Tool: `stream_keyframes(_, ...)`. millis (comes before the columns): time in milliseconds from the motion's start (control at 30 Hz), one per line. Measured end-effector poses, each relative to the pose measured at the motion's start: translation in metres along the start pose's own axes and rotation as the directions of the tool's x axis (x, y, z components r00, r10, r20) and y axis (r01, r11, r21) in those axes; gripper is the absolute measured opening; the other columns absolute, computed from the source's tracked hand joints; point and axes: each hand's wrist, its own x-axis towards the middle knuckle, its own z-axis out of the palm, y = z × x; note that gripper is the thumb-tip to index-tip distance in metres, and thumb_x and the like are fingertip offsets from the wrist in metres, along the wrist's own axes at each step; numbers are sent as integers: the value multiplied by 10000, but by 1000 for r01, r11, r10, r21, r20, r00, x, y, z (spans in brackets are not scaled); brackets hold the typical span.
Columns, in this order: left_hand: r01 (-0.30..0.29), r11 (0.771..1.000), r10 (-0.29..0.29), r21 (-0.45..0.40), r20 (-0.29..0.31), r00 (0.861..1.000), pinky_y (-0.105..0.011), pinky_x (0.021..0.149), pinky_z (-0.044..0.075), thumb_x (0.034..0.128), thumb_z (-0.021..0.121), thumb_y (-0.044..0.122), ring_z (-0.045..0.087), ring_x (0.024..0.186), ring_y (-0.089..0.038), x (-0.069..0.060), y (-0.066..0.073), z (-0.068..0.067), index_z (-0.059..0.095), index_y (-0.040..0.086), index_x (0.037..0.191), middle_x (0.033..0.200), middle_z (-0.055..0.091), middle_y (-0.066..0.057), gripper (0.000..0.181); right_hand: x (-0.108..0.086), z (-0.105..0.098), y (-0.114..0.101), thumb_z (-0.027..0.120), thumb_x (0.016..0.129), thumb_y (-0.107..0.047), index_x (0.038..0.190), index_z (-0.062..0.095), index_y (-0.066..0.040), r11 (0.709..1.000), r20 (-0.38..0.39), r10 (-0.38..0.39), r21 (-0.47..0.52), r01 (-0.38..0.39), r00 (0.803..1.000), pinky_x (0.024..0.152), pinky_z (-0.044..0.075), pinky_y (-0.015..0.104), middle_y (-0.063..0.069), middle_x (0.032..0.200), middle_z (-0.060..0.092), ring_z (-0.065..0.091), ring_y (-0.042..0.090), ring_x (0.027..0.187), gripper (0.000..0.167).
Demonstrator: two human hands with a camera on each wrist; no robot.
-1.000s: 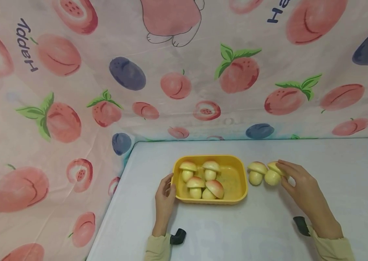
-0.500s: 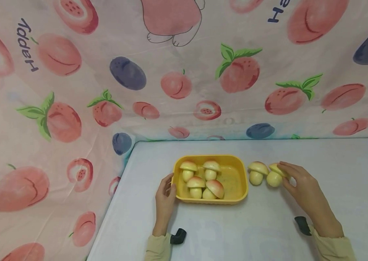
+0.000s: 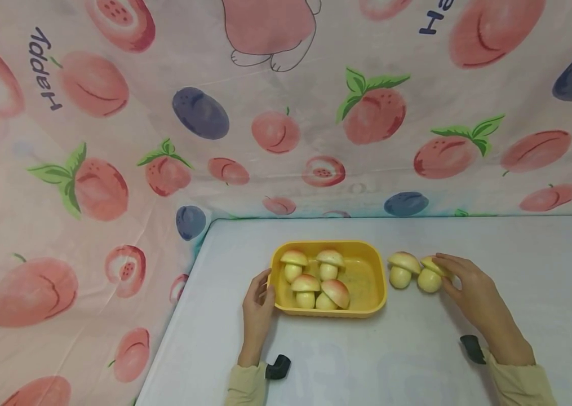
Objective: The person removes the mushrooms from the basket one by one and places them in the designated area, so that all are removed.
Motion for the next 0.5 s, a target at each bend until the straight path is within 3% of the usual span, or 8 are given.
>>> stream_keyframes(100,-5,1000,5,-12,5,1000,-298,959,494,994,559,72,595,1168,-237,0,0,0,604,171,1341,1346,613,-53,364,0,0,2,788,656,178,1135,673,45,999,27,29,-17,-28,999,1004,345,65,216,1180,662,599,416,1067,510)
stream_keyframes(233,-12,1000,12,-20,9,1000,-299,966,492,996,560,71,591,1172,-242,-1,1,0,600,160,1345,1350,610,-65,363,0,0,3,786,690,139,1145,669,39,998,62,55,-43,-52,997,904,476,350,214,1196,657,598,419,1083,480)
stream_keyframes(433,-2,1000,2,-5,9,1000,-289,962,492,995,557,73,591,1162,-218,-1,1,0,600,167,1345,1344,613,-39,364,1,1,5,791,690,140,1137,676,32,998,71,62,-32,-60,996,907,458,331,205,1187,667,603,410,1087,474)
stream_keyframes(500,-3,1000,3,-6,9,1000,-284,962,490,996,556,74,589,1160,-216,-1,0,0,598,167,1347,1345,612,-41,365,1,0,6,794,684,142,1135,678,31,998,73,63,-30,-61,995,874,446,388,206,1184,669,603,408,1090,479)
